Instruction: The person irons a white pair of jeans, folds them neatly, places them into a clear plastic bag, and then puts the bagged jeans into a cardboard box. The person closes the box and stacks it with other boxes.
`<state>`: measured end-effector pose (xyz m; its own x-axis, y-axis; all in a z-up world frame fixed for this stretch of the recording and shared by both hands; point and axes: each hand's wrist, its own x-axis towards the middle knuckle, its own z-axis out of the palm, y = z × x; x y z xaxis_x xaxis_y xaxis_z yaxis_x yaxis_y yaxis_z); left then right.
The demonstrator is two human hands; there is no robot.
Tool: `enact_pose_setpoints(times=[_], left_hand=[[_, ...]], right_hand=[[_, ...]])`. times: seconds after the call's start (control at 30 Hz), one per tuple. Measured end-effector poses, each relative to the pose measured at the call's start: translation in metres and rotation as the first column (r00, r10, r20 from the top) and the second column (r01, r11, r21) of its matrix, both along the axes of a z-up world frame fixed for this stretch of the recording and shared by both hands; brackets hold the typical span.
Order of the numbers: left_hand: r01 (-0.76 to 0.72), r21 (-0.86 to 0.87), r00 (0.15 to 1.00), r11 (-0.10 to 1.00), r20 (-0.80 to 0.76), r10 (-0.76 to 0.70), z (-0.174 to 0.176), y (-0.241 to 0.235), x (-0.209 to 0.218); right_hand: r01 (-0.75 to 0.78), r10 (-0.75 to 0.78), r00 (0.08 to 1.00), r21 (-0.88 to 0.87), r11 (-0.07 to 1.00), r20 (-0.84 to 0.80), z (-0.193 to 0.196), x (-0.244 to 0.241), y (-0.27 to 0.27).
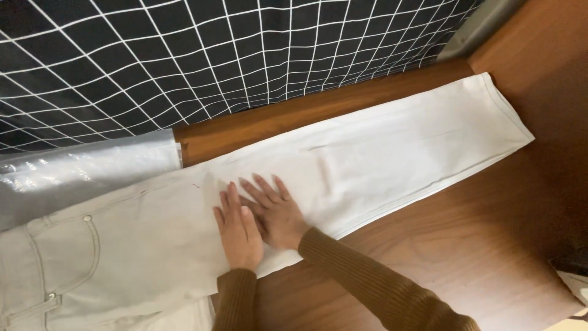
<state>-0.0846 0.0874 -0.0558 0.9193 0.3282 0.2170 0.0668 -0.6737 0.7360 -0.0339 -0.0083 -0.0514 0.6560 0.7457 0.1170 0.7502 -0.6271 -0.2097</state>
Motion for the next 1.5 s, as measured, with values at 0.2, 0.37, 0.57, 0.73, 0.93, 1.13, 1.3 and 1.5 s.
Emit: enact_pose_setpoints(times=[0.2,0.37,0.57,0.73,0.93,1.13,1.3,1.5], left_hand=[[0.142,0.571,0.930,0.809,-0.356,0.088,-0.013,-0.007,0.004],[0.141,0.589,0.930,0.796,-0.354,0.097,-0.015,-0.007,0.003],[0.119,0.574,0.960,0.810,-0.274,0.053,-0.007,-0.008,0.001],[0.107,0.546,0.974,0.831,-0.225,0.022,-0.002,-0.009,0.001],[0.130,0.543,0.955,0.830,-0.292,0.041,0.004,-0.013,0.003],[0.107,0.494,0.932,0.863,-0.351,0.085,0.004,-0.016,0.004],[0.087,0.591,0.962,0.802,-0.258,0.085,-0.001,-0.015,0.003],[-0.054,0.417,0.910,0.908,-0.354,0.217,-0.015,-0.047,0.022]], right_hand=[[0.108,-0.132,0.968,0.122,0.987,0.213,-0.005,0.038,-0.050],[0.186,-0.194,0.967,0.062,0.981,0.165,-0.003,0.066,-0.096],[0.293,-0.294,0.950,0.025,0.956,0.104,0.010,0.093,-0.149],[0.398,-0.415,0.903,-0.148,0.905,-0.110,0.039,0.115,-0.202],[0.576,-0.599,0.786,-0.170,0.799,-0.152,0.038,0.147,-0.295],[0.606,-0.629,0.767,-0.181,0.775,-0.126,0.032,0.170,-0.344],[0.774,-0.777,0.620,-0.075,0.629,-0.111,0.017,0.192,-0.362],[0.690,-0.687,0.724,0.088,0.718,-0.070,-0.024,0.202,-0.352]])
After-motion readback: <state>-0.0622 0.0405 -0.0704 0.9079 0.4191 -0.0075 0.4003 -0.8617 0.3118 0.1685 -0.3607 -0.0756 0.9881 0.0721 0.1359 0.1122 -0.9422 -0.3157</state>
